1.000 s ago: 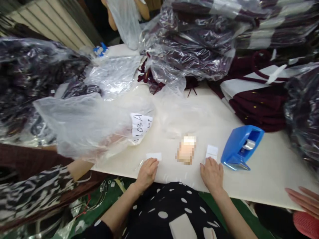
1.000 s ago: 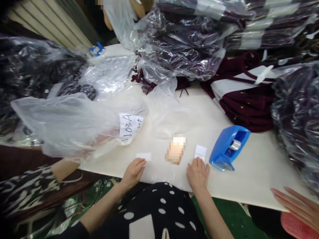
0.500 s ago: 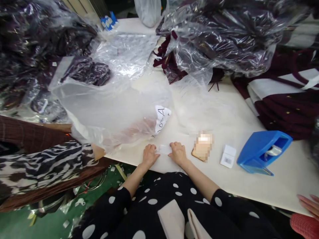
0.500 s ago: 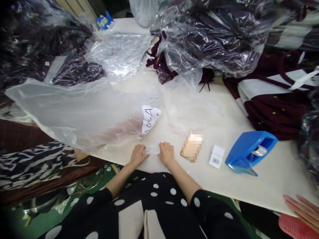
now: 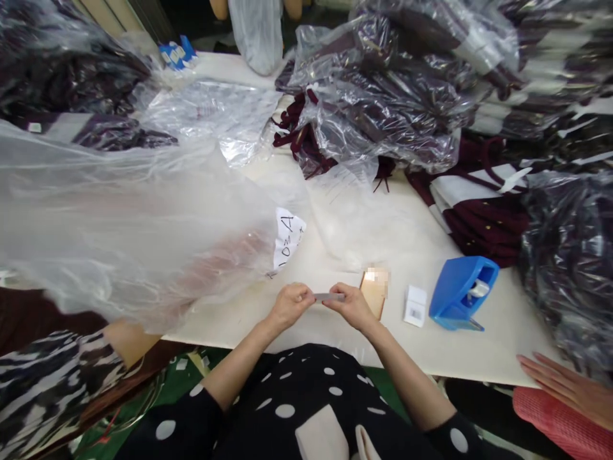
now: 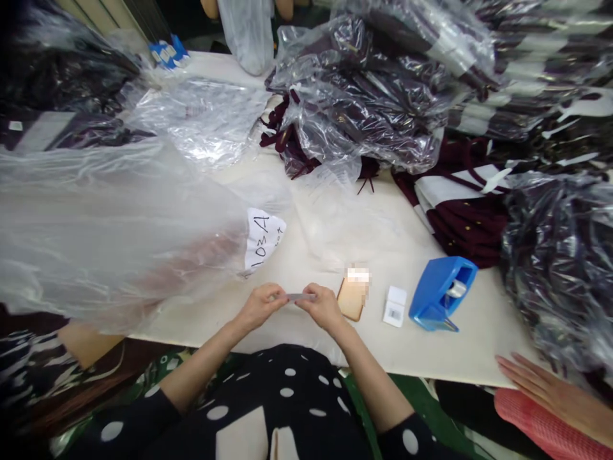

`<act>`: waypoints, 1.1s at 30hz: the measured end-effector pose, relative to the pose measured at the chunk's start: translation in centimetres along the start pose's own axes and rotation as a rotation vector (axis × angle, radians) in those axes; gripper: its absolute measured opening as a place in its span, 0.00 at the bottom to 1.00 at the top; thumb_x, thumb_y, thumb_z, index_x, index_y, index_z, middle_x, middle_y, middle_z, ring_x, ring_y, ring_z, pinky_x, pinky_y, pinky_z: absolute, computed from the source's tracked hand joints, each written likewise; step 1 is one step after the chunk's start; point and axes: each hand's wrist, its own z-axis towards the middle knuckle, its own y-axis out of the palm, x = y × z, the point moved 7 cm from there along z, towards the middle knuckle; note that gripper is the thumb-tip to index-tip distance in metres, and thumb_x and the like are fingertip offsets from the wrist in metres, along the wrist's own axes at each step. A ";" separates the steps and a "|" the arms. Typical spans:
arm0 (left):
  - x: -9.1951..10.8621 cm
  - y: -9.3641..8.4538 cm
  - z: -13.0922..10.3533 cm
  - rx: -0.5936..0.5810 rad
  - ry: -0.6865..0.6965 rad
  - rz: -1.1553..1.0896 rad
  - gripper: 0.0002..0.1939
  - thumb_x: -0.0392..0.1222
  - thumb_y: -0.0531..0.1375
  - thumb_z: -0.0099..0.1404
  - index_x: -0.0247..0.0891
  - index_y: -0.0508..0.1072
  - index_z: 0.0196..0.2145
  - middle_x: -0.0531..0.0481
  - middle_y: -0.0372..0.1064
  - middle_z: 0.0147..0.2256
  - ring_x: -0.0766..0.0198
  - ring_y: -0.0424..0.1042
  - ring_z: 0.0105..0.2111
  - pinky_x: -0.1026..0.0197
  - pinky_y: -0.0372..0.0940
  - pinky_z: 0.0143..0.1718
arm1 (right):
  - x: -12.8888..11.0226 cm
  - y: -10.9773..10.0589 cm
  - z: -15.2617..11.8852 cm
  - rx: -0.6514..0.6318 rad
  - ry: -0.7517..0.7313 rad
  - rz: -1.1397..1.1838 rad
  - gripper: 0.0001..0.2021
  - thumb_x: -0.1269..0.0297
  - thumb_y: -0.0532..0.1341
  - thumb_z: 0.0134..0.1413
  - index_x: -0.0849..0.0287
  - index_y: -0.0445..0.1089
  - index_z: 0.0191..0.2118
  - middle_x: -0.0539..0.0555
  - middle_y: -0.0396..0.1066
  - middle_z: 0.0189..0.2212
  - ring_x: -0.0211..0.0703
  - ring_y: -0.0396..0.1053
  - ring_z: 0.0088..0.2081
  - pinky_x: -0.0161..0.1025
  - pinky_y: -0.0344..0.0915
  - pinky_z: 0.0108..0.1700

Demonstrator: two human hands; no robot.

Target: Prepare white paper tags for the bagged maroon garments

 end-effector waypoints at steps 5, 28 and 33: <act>7.6 -0.4 0.9 -0.022 -0.009 -0.328 0.12 0.47 0.56 0.55 0.33 0.64 0.26 0.51 0.67 0.20 0.67 0.65 0.21 0.65 0.57 0.23 | -3.2 -7.5 -1.8 0.207 -0.001 0.614 0.18 0.60 0.63 0.42 0.57 0.61 0.40 0.45 0.65 0.23 0.37 0.67 0.26 0.35 0.62 0.29; 17.1 3.3 -0.5 -0.105 -0.025 -0.551 0.13 0.45 0.63 0.51 0.32 0.65 0.24 0.54 0.64 0.17 0.70 0.63 0.17 0.67 0.52 0.21 | -8.3 -17.2 -10.2 0.807 -0.492 -0.043 0.17 0.68 0.58 0.51 0.56 0.65 0.48 0.58 0.64 0.47 0.46 0.62 0.50 0.48 0.61 0.52; 17.1 3.3 -0.9 -0.098 -0.027 -0.534 0.12 0.44 0.62 0.51 0.32 0.66 0.25 0.54 0.64 0.16 0.70 0.63 0.16 0.67 0.52 0.20 | -7.9 -17.1 -10.1 0.796 -0.439 0.008 0.16 0.66 0.57 0.52 0.56 0.64 0.48 0.59 0.64 0.46 0.47 0.62 0.48 0.49 0.64 0.49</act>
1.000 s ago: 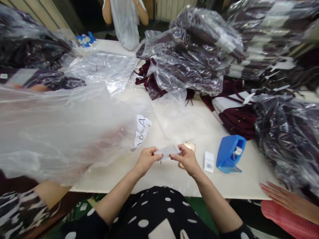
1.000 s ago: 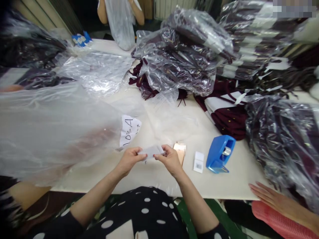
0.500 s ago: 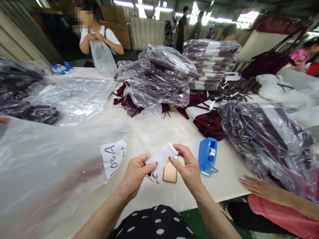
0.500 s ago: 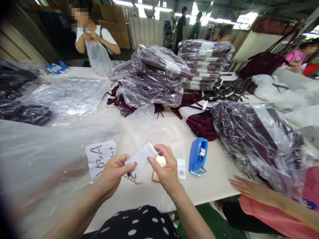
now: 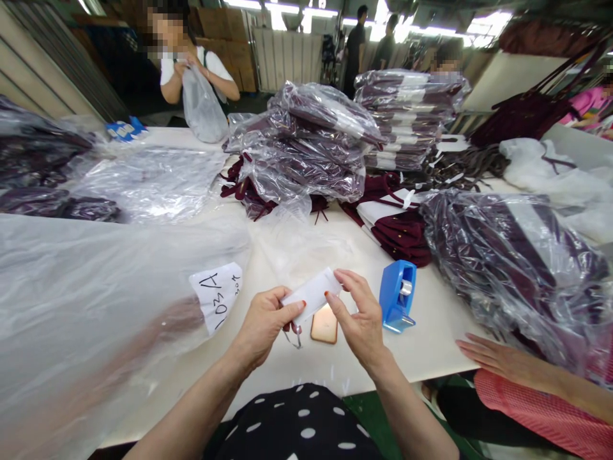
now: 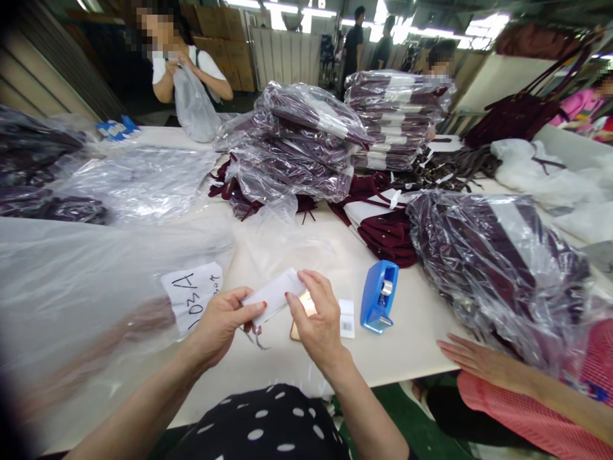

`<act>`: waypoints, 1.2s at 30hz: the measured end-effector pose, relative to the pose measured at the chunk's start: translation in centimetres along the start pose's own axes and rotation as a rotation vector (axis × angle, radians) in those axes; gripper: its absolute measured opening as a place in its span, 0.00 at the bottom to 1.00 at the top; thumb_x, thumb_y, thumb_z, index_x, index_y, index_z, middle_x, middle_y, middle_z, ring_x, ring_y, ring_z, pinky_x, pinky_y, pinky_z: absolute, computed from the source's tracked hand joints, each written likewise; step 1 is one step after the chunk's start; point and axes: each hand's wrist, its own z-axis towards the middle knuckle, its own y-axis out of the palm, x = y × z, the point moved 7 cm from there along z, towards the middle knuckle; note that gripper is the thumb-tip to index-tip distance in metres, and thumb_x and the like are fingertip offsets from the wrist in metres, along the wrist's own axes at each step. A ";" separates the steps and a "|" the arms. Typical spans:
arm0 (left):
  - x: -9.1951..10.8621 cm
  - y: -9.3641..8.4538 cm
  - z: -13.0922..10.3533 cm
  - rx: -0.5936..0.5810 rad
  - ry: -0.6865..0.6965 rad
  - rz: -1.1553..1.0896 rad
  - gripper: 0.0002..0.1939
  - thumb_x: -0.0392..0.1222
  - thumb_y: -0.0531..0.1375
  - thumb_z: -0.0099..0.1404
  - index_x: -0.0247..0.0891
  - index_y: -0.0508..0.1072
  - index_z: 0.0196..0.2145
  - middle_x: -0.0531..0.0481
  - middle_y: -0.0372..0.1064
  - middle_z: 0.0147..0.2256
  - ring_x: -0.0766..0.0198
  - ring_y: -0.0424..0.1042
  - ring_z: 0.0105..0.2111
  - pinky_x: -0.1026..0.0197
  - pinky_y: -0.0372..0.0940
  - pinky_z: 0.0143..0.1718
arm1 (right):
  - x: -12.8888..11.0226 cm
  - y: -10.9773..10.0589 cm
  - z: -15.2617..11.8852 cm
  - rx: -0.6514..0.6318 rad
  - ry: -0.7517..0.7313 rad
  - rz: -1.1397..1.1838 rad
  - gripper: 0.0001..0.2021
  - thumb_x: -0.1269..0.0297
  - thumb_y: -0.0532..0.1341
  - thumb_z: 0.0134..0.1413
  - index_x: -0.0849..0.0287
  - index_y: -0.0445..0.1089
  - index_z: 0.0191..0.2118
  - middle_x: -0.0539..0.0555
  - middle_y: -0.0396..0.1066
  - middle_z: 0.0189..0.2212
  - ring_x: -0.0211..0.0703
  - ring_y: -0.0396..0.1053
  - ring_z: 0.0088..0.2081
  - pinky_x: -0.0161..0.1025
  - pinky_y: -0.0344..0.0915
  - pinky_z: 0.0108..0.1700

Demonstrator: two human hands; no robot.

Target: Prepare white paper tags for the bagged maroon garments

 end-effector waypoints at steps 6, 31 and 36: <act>0.0 0.2 -0.4 0.006 -0.001 -0.021 0.12 0.43 0.63 0.49 0.31 0.66 0.24 0.55 0.64 0.17 0.71 0.63 0.16 0.68 0.53 0.19 | 0.3 0.3 -0.5 -0.038 0.020 0.016 0.16 0.65 0.57 0.52 0.58 0.64 0.48 0.58 0.64 0.45 0.45 0.62 0.46 0.47 0.63 0.48; 8.8 -1.1 -0.4 -0.028 0.191 0.152 0.22 0.39 0.64 0.49 0.36 0.69 0.44 0.58 0.63 0.16 0.72 0.61 0.12 0.72 0.50 0.13 | -0.9 0.3 5.0 0.091 0.297 0.582 0.04 0.63 0.64 0.43 0.57 0.72 0.23 0.52 0.67 0.38 0.43 0.64 0.43 0.44 0.58 0.48; 10.0 -1.7 -0.4 -0.039 0.208 0.151 0.17 0.41 0.64 0.48 0.34 0.71 0.36 0.55 0.66 0.19 0.72 0.62 0.12 0.71 0.50 0.13 | -1.2 0.9 5.6 0.116 0.395 0.766 0.04 0.65 0.66 0.39 0.57 0.72 0.22 0.51 0.68 0.37 0.41 0.65 0.41 0.42 0.59 0.47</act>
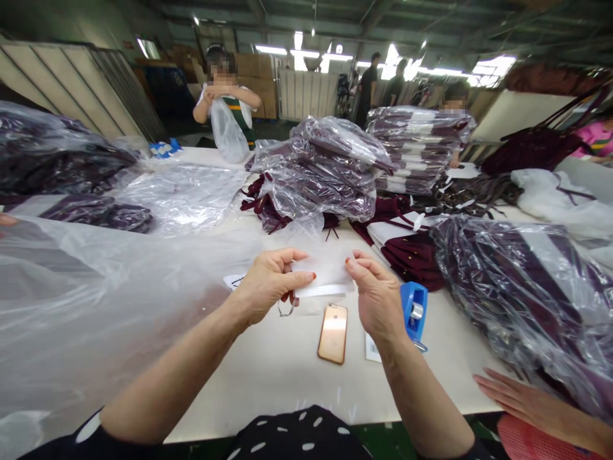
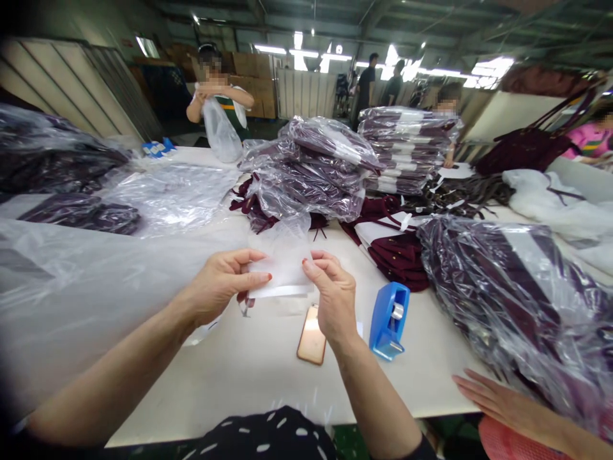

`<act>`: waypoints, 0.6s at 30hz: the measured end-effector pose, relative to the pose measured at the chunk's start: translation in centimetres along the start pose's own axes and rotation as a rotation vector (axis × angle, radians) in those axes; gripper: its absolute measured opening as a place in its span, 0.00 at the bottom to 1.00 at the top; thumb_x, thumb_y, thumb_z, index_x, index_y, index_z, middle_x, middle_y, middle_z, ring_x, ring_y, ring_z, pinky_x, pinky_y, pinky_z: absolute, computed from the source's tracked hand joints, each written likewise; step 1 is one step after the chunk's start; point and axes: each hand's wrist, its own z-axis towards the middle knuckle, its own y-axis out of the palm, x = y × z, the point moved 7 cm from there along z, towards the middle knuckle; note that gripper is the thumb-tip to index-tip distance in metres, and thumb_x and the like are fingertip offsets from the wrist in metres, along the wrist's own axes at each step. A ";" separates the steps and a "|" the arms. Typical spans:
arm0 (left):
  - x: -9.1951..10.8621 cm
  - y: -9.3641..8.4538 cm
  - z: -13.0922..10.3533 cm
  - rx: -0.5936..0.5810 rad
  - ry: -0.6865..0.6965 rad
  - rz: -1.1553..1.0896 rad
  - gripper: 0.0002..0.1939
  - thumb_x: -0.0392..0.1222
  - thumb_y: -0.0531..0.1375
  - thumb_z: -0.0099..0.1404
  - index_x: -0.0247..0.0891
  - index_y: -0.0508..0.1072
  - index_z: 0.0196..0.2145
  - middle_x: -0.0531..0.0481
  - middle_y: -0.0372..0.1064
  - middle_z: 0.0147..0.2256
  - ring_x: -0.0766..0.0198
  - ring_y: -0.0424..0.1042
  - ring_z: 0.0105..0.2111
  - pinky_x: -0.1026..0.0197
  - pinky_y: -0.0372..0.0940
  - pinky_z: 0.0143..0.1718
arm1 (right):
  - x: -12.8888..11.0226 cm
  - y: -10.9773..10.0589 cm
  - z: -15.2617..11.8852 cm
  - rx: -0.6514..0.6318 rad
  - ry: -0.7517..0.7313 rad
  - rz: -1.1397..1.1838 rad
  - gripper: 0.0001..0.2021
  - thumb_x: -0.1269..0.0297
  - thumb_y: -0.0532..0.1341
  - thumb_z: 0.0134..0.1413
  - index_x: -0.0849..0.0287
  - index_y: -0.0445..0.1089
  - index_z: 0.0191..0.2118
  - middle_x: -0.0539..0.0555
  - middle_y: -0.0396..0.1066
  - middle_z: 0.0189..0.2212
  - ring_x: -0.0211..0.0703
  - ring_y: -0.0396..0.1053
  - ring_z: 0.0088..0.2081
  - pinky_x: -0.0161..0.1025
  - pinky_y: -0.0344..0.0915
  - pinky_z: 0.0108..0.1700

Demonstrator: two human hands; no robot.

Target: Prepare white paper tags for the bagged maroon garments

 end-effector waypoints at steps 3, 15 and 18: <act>0.6 -0.4 0.0 0.000 0.000 -0.029 0.15 0.41 0.65 0.46 0.34 0.71 0.33 0.55 0.65 0.20 0.72 0.61 0.12 0.71 0.50 0.12 | 0.1 0.7 0.1 0.002 0.066 0.102 0.04 0.66 0.67 0.37 0.57 0.72 0.21 0.50 0.67 0.37 0.39 0.66 0.38 0.39 0.61 0.43; 2.5 -3.0 0.6 0.014 -0.029 -0.068 0.12 0.41 0.66 0.44 0.32 0.67 0.20 0.53 0.62 0.16 0.72 0.60 0.12 0.71 0.48 0.12 | -2.5 2.7 1.9 -0.089 -0.124 -0.020 0.04 0.64 0.63 0.44 0.58 0.71 0.25 0.53 0.69 0.38 0.44 0.65 0.41 0.45 0.59 0.47; 3.5 -3.5 0.6 0.021 -0.016 -0.049 0.13 0.42 0.66 0.44 0.32 0.66 0.20 0.53 0.62 0.16 0.72 0.59 0.13 0.71 0.48 0.12 | -3.7 3.4 2.2 -0.126 -0.181 -0.042 0.03 0.65 0.63 0.45 0.58 0.71 0.26 0.53 0.68 0.38 0.44 0.65 0.41 0.46 0.59 0.47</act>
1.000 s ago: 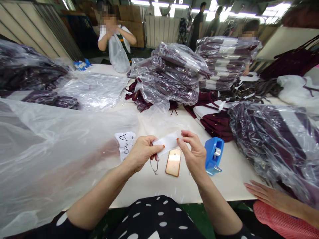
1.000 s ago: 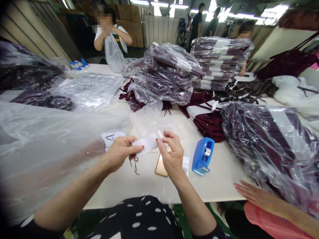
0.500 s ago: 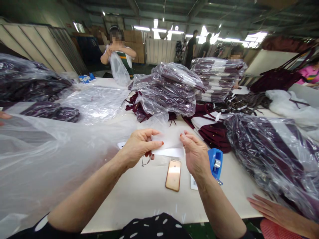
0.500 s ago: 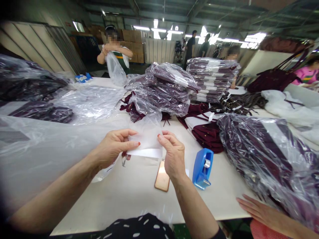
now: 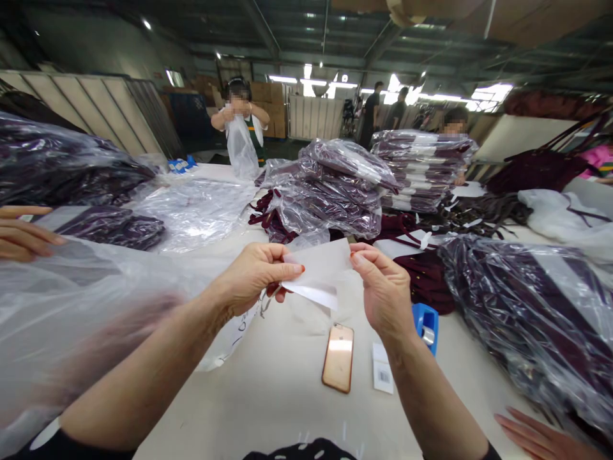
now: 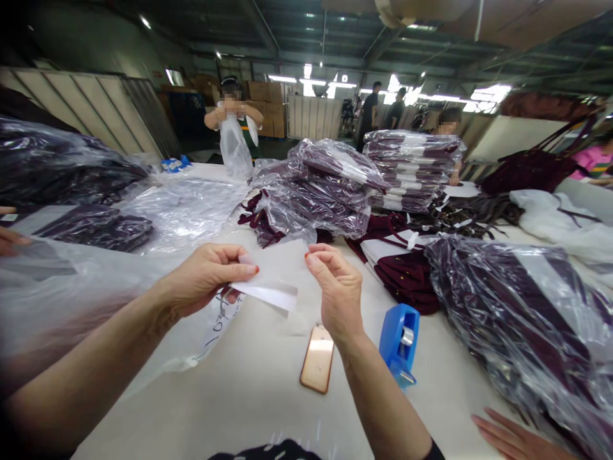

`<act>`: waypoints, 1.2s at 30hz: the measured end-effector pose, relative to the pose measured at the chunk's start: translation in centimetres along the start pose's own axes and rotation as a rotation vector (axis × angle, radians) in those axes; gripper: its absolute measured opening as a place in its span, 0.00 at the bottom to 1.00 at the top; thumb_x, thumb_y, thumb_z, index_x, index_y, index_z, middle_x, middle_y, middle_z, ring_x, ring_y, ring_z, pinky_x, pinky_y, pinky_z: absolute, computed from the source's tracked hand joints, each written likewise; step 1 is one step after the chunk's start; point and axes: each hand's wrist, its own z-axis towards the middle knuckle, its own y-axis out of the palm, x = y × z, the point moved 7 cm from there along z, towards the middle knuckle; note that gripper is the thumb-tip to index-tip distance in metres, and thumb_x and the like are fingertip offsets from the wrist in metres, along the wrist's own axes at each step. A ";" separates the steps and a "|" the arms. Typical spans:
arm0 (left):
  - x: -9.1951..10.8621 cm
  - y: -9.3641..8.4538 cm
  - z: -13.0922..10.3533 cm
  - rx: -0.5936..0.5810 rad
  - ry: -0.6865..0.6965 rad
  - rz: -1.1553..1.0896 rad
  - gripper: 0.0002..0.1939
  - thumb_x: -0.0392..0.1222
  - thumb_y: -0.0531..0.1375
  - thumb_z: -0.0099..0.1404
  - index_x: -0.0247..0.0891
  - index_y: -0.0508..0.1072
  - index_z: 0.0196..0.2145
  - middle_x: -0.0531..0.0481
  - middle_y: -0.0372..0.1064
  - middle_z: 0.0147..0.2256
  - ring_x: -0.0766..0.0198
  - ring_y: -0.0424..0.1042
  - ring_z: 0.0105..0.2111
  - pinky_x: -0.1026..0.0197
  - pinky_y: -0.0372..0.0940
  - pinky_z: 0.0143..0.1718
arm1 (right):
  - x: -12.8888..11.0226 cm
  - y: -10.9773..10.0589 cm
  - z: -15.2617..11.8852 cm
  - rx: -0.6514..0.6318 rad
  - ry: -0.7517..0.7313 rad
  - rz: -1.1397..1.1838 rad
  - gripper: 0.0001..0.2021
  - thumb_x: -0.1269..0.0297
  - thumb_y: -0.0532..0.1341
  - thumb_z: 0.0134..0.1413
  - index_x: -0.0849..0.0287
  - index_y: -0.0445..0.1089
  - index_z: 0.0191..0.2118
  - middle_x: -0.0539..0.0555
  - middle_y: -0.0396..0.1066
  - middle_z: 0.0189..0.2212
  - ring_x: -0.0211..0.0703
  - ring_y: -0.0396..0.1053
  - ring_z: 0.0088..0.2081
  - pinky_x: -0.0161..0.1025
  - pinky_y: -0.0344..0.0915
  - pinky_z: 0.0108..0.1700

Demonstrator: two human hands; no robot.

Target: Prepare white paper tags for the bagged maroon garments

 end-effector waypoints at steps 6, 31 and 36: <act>0.8 -0.3 -0.3 -0.026 -0.009 0.012 0.13 0.42 0.66 0.45 0.33 0.65 0.19 0.53 0.61 0.15 0.72 0.58 0.12 0.71 0.48 0.11 | -1.3 0.9 0.5 -0.042 -0.065 0.013 0.02 0.67 0.63 0.45 0.58 0.71 0.25 0.53 0.68 0.38 0.42 0.65 0.41 0.45 0.60 0.47; 0.6 -3.2 -2.6 0.078 0.069 -0.034 0.12 0.42 0.64 0.49 0.33 0.65 0.22 0.55 0.61 0.17 0.73 0.60 0.14 0.71 0.50 0.13 | 0.8 4.7 -0.3 -0.155 0.185 0.212 0.05 0.67 0.64 0.41 0.60 0.69 0.21 0.50 0.68 0.34 0.37 0.64 0.33 0.36 0.60 0.35; 0.7 -4.7 -3.3 0.117 0.078 -0.070 0.12 0.42 0.64 0.49 0.33 0.64 0.21 0.55 0.61 0.17 0.73 0.59 0.14 0.71 0.52 0.13 | 1.4 6.1 -0.6 -0.172 0.254 0.242 0.05 0.67 0.65 0.38 0.61 0.69 0.21 0.50 0.68 0.32 0.36 0.63 0.32 0.35 0.59 0.35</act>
